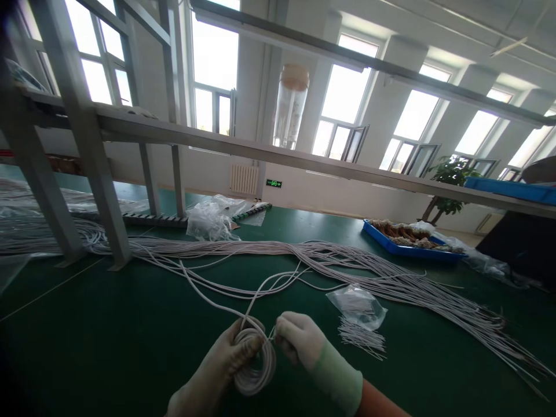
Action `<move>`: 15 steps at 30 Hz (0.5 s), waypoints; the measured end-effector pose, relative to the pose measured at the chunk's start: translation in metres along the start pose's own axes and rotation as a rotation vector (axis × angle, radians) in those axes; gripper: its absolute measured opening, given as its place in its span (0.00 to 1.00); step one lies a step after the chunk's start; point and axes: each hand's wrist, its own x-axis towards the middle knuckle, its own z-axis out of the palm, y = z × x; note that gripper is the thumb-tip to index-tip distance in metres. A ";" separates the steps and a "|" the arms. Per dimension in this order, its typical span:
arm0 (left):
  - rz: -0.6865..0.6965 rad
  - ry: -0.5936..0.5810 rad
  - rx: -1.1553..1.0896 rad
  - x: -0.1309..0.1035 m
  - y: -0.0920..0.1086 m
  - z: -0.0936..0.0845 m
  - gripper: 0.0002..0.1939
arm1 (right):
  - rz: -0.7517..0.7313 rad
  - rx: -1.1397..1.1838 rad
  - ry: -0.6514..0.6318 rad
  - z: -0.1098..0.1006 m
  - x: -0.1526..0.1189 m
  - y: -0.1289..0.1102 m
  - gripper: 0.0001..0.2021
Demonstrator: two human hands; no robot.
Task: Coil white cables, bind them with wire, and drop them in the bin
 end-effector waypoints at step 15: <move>0.045 0.094 0.285 -0.001 -0.002 0.003 0.23 | 0.019 -0.211 0.099 0.011 0.007 -0.002 0.06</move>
